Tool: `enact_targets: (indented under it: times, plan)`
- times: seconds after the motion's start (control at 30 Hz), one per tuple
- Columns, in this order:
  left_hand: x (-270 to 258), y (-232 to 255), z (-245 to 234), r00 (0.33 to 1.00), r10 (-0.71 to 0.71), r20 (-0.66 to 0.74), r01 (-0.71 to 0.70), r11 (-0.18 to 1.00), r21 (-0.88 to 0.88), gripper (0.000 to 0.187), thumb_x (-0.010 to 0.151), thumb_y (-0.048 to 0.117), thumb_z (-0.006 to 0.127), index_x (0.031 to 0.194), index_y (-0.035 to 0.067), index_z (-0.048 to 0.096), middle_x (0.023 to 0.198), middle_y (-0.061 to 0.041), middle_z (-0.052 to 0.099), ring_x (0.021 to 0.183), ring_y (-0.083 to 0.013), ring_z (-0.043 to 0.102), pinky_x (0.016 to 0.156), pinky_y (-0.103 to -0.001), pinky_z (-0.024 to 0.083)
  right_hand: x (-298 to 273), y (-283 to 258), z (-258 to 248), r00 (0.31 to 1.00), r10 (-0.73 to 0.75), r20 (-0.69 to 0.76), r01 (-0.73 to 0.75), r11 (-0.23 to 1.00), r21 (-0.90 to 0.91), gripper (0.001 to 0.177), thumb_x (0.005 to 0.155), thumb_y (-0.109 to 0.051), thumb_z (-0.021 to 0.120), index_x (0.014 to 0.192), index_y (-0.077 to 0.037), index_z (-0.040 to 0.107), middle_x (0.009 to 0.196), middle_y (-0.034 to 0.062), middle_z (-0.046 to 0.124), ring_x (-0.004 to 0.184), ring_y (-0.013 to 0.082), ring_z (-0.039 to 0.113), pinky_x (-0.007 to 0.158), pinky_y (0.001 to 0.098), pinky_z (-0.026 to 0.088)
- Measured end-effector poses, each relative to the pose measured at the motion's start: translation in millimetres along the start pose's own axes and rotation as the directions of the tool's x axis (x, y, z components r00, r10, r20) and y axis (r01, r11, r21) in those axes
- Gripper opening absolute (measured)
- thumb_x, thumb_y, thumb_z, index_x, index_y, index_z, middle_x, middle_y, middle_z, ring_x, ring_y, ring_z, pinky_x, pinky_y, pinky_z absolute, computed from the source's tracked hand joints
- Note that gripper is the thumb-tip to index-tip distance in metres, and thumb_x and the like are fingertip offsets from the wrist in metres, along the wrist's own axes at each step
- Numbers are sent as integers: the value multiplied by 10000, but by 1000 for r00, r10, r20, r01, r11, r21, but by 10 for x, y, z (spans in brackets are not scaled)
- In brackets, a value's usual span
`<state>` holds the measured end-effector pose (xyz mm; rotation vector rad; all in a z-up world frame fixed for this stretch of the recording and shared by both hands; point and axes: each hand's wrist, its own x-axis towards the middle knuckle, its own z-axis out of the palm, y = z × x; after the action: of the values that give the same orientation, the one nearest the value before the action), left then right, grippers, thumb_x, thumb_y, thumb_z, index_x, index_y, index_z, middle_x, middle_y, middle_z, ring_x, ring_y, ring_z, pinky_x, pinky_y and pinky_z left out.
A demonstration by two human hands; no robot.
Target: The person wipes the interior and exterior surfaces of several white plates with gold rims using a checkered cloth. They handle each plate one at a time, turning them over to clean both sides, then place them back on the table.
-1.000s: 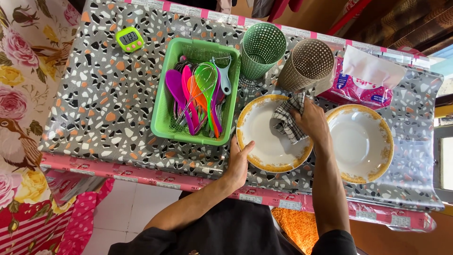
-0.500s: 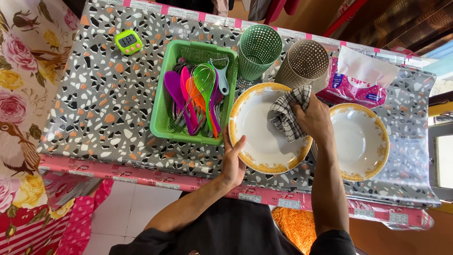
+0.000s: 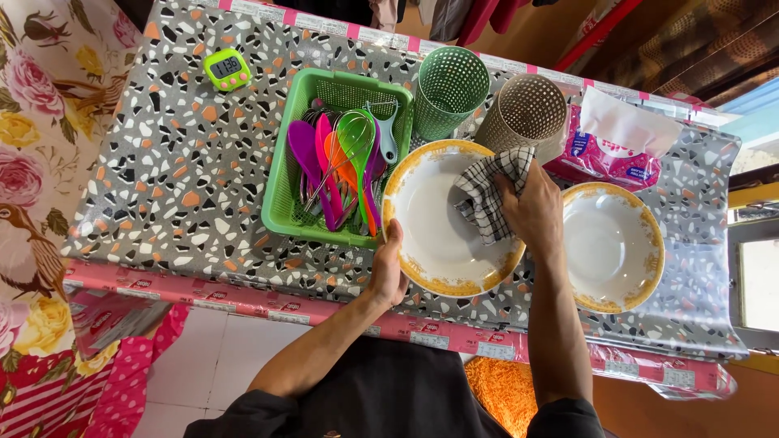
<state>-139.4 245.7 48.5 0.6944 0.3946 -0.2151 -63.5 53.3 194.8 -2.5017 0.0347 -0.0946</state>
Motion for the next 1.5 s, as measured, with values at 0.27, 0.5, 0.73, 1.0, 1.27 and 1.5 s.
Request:
enact_targets:
  times: [0.27,0.5,0.73,1.0,1.27,1.5]
  plan:
    - [34,166,16,1000,21,-21,-22,1000,-19,783,975,598,546,1485,95,230,1110,-179,520,871,-287,695,674,-425,663,16,13,86,865,-351,-359,291,933,-211,274,1130,-214,593,1156,55,545,809,189,634,704,323,674,580,399,546]
    - [51,292,21,995,99,24,-100,993,58,794,998,626,466,1535,87,241,1050,-195,566,792,-247,710,636,-350,674,-163,204,580,804,-595,-10,557,759,-336,389,857,-439,801,1147,-199,704,997,46,752,945,268,725,698,363,595]
    - [420,173,-406,986,159,54,-161,986,34,780,1001,638,452,1552,134,226,1134,-190,567,878,-286,698,682,-427,675,-282,-121,436,799,-597,78,601,787,-136,887,755,-875,544,1380,-252,629,1415,102,583,1273,329,536,955,480,476]
    - [255,345,-116,971,226,83,-233,969,89,704,1031,573,413,1571,146,266,1245,-203,540,964,-309,612,763,-436,607,-299,-151,775,777,-531,338,614,757,-222,815,929,-780,358,1556,-265,445,1664,152,284,1533,399,198,1172,623,233]
    - [431,259,-283,964,244,107,-232,966,-117,539,1038,464,478,1431,100,422,975,-159,705,557,-171,660,340,-229,536,-379,-312,992,695,-626,353,685,726,-60,622,1019,-591,327,1569,-317,419,1658,100,313,1539,408,193,1158,650,250]
    - [517,-13,-472,971,206,124,-210,977,19,602,1040,548,446,1457,114,429,996,-113,690,679,-165,692,506,-276,640,14,-219,1173,743,-612,273,661,733,-157,625,1055,-539,331,1628,-293,295,1706,120,152,1543,412,88,1184,646,231]
